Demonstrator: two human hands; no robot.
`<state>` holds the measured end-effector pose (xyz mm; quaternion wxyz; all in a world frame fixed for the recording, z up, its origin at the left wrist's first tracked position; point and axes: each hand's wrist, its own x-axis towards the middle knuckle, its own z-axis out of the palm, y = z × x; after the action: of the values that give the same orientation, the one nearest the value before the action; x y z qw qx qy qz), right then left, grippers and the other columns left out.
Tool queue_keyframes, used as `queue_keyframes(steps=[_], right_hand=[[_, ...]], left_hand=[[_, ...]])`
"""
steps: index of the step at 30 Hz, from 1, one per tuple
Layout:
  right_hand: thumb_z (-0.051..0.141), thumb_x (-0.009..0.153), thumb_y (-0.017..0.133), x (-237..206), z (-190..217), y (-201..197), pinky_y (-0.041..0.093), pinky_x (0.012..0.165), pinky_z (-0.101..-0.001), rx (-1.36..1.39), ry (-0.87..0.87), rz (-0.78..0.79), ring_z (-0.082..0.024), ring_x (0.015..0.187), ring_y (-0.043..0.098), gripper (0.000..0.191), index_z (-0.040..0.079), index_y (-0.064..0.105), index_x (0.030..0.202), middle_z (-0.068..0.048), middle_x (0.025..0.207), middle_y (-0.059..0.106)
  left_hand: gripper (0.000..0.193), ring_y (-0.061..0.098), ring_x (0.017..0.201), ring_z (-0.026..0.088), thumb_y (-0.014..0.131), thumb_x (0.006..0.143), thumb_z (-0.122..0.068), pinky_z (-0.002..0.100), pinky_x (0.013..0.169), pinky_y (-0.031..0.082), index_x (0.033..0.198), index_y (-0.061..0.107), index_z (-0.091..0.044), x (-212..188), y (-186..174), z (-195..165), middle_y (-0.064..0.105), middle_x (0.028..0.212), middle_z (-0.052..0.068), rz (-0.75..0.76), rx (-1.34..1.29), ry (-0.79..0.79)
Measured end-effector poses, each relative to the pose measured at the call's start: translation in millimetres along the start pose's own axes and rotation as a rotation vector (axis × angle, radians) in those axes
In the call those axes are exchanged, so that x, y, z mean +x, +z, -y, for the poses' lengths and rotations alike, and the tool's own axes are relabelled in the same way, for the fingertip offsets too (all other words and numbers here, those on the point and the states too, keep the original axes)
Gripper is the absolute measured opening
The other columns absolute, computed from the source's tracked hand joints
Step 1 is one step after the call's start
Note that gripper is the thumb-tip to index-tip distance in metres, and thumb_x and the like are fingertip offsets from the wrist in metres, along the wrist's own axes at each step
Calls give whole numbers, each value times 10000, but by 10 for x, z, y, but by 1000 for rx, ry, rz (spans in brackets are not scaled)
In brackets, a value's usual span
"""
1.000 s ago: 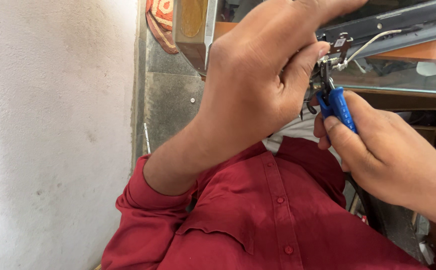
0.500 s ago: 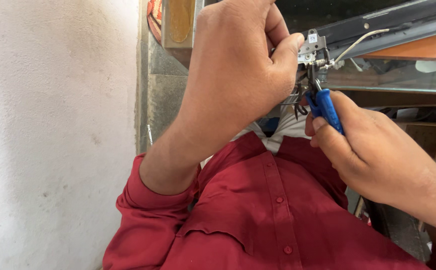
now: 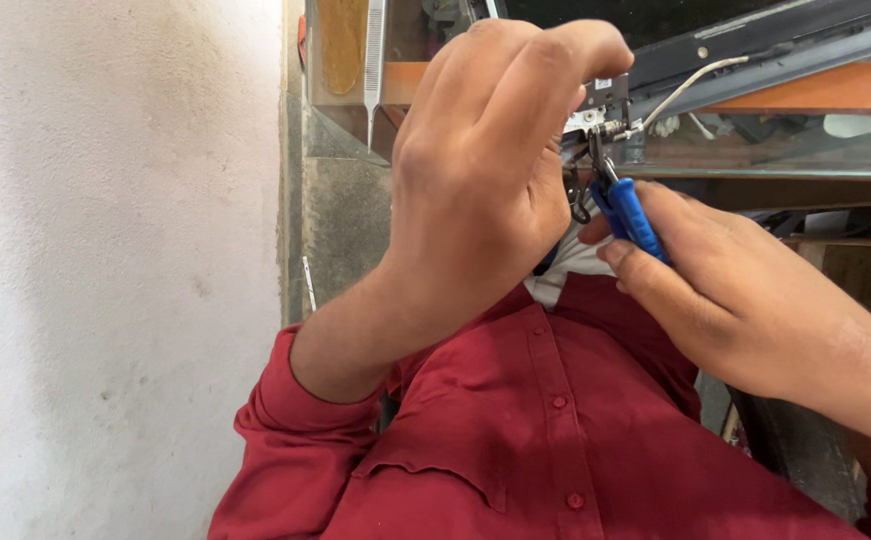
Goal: The person uses a blue-handled wire cutter to trim and adjust wires on a small metal component attached to a disassembled monitor frame. They repeatedly reposition the component and cut short wire segments, then place the frame on a glass table.
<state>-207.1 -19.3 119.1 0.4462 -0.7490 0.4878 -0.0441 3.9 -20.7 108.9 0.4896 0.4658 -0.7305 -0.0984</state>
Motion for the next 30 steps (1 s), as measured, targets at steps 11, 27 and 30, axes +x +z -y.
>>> queue_keyframes(steps=[11,27,30], right_hand=[[203,983,507,40,127,52,546,784,-443,49,-77,-44,-356,949,674,304,2,557,1205,-177,1043,674],[208,1029,499,-119,-140,116,560,864,-388,81,-69,42,-261,1022,683,326,29,599,1284,-124,1088,690],[210,1028,486,-137,-194,80,558,885,-371,172,-129,14,-244,1063,690,341,16,576,1294,-117,1120,707]], left_hand=[[428,624,992,194,652,1019,101,317,881,501,1344,566,-165,-69,-9,44,608,1072,20,-48,-39,54],[473,625,942,161,661,1017,12,292,865,503,1411,542,-221,-43,-134,61,641,1091,5,64,-136,-88],[468,606,895,159,686,1018,30,288,826,491,1391,576,-231,-30,-138,44,627,1006,-7,62,-153,-89]])
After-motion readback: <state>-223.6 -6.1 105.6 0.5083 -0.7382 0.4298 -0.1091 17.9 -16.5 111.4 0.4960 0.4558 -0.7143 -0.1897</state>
